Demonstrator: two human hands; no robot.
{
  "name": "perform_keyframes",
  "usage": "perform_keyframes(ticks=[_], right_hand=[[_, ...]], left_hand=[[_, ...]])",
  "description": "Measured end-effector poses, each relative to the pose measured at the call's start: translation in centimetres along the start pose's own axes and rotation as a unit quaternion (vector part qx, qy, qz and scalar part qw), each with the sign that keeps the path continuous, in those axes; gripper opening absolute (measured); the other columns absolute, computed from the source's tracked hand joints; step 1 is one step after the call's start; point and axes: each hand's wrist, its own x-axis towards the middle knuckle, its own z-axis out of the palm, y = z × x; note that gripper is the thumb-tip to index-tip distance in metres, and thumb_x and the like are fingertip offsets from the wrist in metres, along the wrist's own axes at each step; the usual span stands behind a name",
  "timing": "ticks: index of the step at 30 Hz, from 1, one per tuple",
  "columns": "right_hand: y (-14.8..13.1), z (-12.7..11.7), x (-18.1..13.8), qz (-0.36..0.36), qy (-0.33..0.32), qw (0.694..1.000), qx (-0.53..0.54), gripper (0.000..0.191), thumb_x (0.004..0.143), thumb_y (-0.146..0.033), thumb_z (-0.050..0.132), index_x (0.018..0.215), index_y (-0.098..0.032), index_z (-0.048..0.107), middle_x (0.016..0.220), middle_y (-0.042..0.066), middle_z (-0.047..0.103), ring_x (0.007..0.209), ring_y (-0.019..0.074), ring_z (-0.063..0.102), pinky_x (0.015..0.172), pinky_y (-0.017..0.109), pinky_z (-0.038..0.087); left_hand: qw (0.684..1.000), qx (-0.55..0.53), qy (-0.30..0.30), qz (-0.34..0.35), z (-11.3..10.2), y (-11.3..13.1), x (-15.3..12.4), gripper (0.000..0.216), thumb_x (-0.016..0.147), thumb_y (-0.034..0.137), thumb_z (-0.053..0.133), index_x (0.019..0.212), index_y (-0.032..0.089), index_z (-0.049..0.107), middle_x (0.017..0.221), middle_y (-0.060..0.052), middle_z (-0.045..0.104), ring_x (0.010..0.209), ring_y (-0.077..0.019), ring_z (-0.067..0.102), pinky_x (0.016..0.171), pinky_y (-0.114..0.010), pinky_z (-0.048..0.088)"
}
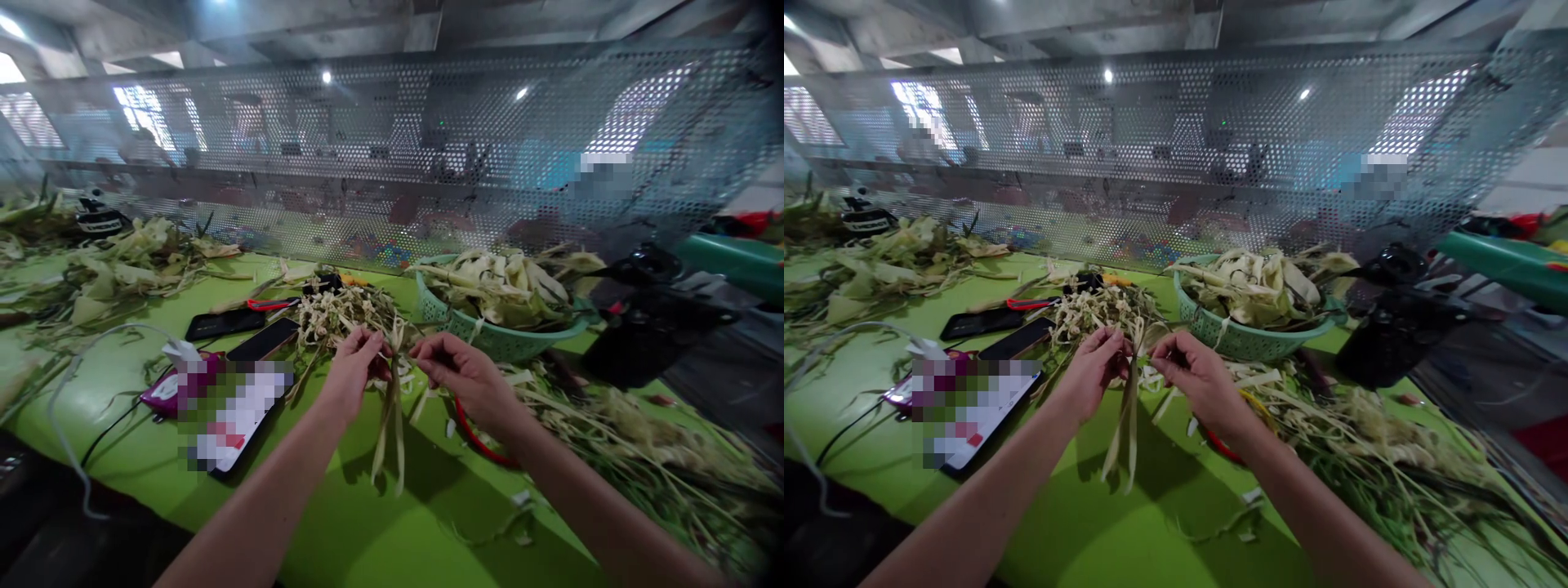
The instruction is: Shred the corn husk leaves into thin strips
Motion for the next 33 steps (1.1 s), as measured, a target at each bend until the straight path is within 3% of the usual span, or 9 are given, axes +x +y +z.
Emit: perform_keyframes(ticks=[4,8,13,21,27,33], right_hand=[[-0.7,0.9,-0.6,-0.022,-0.022,0.999,0.016,0.014,0.087,-0.03,0.056,0.078,-0.021,0.051,0.099,0.004,0.061,0.076,0.0143,0.055,0.071,0.028,0.046],[-0.8,1.4,-1.0,0.012,-0.048,0.995,0.083,0.013,0.09,-0.03,0.052,0.081,-0.021,0.049,0.092,0.004,0.063,0.08,0.016,0.06,0.081,0.033,0.047],[-0.3,1.3,-0.6,0.026,-0.036,0.992,0.118,0.013,0.088,-0.031,0.057,0.083,-0.021,0.051,0.083,0.002,0.062,0.081,0.0172,0.06,0.082,0.034,0.046],[0.2,0.7,0.0,0.043,-0.023,0.997,0.057,0.012,0.087,-0.029,0.056,0.081,-0.021,0.049,0.072,-0.001,0.06,0.071,0.0147,0.057,0.075,0.029,0.044],[0.0,0.5,0.1,0.067,-0.026,0.997,0.039,0.012,0.087,-0.028,0.053,0.079,-0.021,0.047,0.068,-0.002,0.06,0.066,0.014,0.059,0.07,0.028,0.045],[0.7,0.2,0.3,0.06,-0.037,0.997,0.043,0.013,0.086,-0.028,0.055,0.078,-0.021,0.048,0.067,-0.002,0.058,0.064,0.0137,0.058,0.068,0.028,0.045]], left_hand=[[1.0,0.003,0.011,-0.023,0.2,-0.3,0.0,0.032,0.07,0.042,0.07,0.072,0.018,0.049,0.064,0.005,0.055,0.046,-0.005,0.047,0.046,-0.02,0.037],[0.999,0.003,0.02,-0.045,0.2,-0.5,0.0,0.032,0.069,0.04,0.07,0.07,0.018,0.047,0.054,0.007,0.047,0.044,-0.0052,0.042,0.044,-0.019,0.032],[0.998,-0.014,0.027,-0.051,0.4,-0.6,0.0,0.033,0.068,0.038,0.072,0.07,0.018,0.046,0.06,0.005,0.049,0.048,-0.0051,0.042,0.046,-0.018,0.032],[0.999,0.031,0.02,-0.016,0.5,-0.4,0.1,0.028,0.075,0.036,0.064,0.07,0.017,0.044,0.059,0.006,0.046,0.042,-0.0024,0.03,0.041,-0.019,0.017],[0.994,0.101,0.034,0.008,0.6,-0.4,0.2,0.024,0.08,0.032,0.058,0.068,0.017,0.044,0.057,0.006,0.046,0.044,-0.0032,0.031,0.043,-0.02,0.019],[0.995,0.086,0.041,0.013,0.4,-0.1,0.3,0.023,0.081,0.032,0.058,0.07,0.017,0.045,0.058,0.006,0.045,0.044,-0.0029,0.029,0.043,-0.02,0.018]])
